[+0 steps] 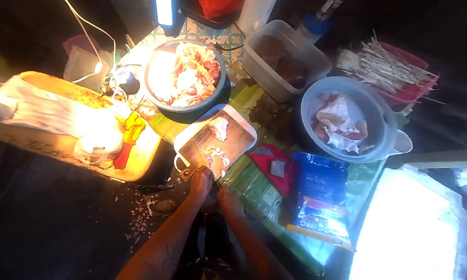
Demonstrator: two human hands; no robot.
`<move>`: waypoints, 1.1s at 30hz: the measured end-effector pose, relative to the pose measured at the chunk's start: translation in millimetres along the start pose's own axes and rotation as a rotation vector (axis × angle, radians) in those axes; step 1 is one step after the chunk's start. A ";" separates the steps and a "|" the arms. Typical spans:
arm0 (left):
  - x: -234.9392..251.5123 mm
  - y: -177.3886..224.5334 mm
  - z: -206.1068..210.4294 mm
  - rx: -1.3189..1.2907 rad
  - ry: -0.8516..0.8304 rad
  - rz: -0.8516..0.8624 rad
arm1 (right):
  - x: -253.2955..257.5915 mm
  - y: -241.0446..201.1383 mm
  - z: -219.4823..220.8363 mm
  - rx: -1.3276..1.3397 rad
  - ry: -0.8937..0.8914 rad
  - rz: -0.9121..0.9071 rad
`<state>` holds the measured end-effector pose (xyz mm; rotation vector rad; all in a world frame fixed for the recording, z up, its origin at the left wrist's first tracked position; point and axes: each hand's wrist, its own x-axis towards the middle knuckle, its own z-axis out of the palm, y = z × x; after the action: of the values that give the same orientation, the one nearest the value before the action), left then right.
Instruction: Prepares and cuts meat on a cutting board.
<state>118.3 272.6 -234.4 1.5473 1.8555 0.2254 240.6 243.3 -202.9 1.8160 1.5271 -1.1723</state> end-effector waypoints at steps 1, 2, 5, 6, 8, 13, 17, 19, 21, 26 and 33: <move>0.0 0.8 -1.7 -0.006 -0.006 -0.011 | -5.6 14.4 8.8 0.018 -0.006 0.016; 1.7 2.7 -4.0 -0.014 -0.017 -0.025 | -10.8 28.1 16.1 0.033 -0.005 0.033; 0.9 4.3 -6.6 -0.045 -0.010 -0.047 | -23.4 48.5 23.5 0.104 -0.034 0.059; 1.7 3.4 -7.2 -0.046 -0.008 -0.044 | -25.4 47.0 21.1 0.128 -0.041 0.053; 4.1 3.1 -7.4 -0.031 -0.034 -0.044 | -28.8 37.5 15.0 0.110 -0.018 0.044; 9.2 7.9 -7.7 0.025 -0.085 -0.039 | -18.6 5.7 -3.8 -0.007 0.015 0.026; 13.1 9.6 -8.8 0.041 -0.099 -0.039 | 6.9 -13.3 -14.3 -0.039 0.014 0.010; 16.9 11.5 -6.2 0.049 -0.081 -0.045 | 14.0 -14.5 -15.9 -0.027 0.025 0.017; 20.8 11.7 -1.8 0.049 -0.058 -0.060 | 9.5 -3.5 -8.9 0.001 0.009 0.039; 27.0 14.3 -3.7 -0.021 -0.064 -0.098 | -14.0 45.1 20.1 0.133 -0.024 0.063; 23.7 14.4 -6.9 0.011 -0.086 -0.071 | -15.5 28.8 3.7 0.096 -0.001 0.051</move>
<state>124.6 300.2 -230.8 1.4718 1.8431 0.1145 266.9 224.7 -196.1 1.9041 1.4381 -1.2411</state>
